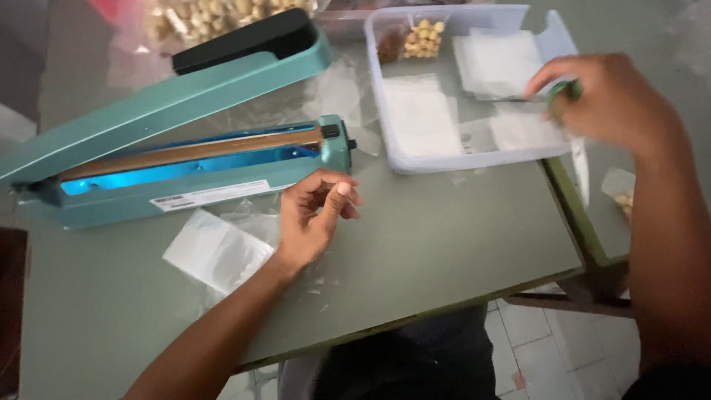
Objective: Trimming the tops of small plastic bags using scissors at a packaging workstation.
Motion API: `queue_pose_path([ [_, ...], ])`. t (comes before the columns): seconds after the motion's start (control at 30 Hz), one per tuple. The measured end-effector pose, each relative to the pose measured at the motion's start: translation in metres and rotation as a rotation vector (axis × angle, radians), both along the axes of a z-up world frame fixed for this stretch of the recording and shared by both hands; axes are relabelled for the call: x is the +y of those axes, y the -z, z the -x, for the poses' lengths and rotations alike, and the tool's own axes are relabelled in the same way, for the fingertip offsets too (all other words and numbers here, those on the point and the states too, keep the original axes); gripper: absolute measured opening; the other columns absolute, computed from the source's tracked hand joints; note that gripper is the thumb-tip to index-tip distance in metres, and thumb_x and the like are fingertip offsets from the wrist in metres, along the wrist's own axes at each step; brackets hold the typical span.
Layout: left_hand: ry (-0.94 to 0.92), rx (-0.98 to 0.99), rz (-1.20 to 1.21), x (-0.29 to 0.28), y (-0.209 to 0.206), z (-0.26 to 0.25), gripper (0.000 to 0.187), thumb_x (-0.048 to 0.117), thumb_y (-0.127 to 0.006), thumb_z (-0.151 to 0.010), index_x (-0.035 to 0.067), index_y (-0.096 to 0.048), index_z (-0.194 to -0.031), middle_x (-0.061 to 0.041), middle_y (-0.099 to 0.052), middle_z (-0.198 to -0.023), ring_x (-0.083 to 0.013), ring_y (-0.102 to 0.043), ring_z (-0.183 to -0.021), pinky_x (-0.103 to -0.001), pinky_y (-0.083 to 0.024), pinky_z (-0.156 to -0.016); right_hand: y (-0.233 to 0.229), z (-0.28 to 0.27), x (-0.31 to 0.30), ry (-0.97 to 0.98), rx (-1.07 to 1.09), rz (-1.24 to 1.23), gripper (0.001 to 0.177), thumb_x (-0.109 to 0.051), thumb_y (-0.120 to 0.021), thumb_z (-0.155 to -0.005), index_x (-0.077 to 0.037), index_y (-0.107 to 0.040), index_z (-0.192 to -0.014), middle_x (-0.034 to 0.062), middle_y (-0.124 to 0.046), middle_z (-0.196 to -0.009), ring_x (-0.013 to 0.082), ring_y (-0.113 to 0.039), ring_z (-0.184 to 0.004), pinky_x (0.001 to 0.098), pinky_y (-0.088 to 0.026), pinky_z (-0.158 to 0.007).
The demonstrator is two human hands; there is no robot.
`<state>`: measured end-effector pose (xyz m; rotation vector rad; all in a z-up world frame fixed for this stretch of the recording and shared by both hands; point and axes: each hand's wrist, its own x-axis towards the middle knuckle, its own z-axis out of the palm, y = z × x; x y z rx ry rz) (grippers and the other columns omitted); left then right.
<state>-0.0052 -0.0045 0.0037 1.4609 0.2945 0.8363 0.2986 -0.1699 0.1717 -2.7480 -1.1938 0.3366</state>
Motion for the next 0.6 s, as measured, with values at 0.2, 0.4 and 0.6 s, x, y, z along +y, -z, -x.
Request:
queue_pose_path([
  [0.2,-0.118,-0.083,0.135,0.007,-0.008,0.004,0.049,0.04,-0.052,-0.103,0.0,-0.065,-0.078,-0.009,-0.057,-0.056,-0.0178,-0.053,-0.046,-0.028,-0.047,-0.051,0.056,0.129,0.01,-0.715,-0.048,0.303,0.05,-0.009,-0.061,-0.074,-0.028,-0.069,-0.118,-0.006,-0.067,-0.124,0.0269,-0.069,-0.1,0.0486,-0.055,-0.078],
  [0.4,-0.126,-0.225,0.096,0.017,0.015,-0.005,0.04,0.027,-0.055,-0.108,0.004,-0.07,-0.078,-0.008,-0.059,-0.05,-0.0155,-0.059,-0.041,-0.029,-0.052,-0.046,0.116,0.198,0.033,-1.184,-0.351,0.344,0.014,-0.002,-0.053,-0.104,-0.005,-0.066,-0.103,0.0097,-0.062,-0.1,0.0227,-0.073,-0.082,0.0282,-0.059,-0.049],
  [0.6,-0.157,-0.231,0.117,0.017,0.016,-0.007,0.035,0.019,-0.055,-0.107,0.004,-0.069,-0.078,-0.008,-0.057,-0.049,-0.0161,-0.057,-0.041,-0.028,-0.05,-0.046,0.122,0.221,0.05,-1.157,-0.196,0.241,0.037,-0.035,-0.041,-0.108,-0.006,-0.062,-0.099,0.0086,-0.054,-0.085,0.0204,-0.064,-0.065,0.0292,-0.05,-0.041],
])
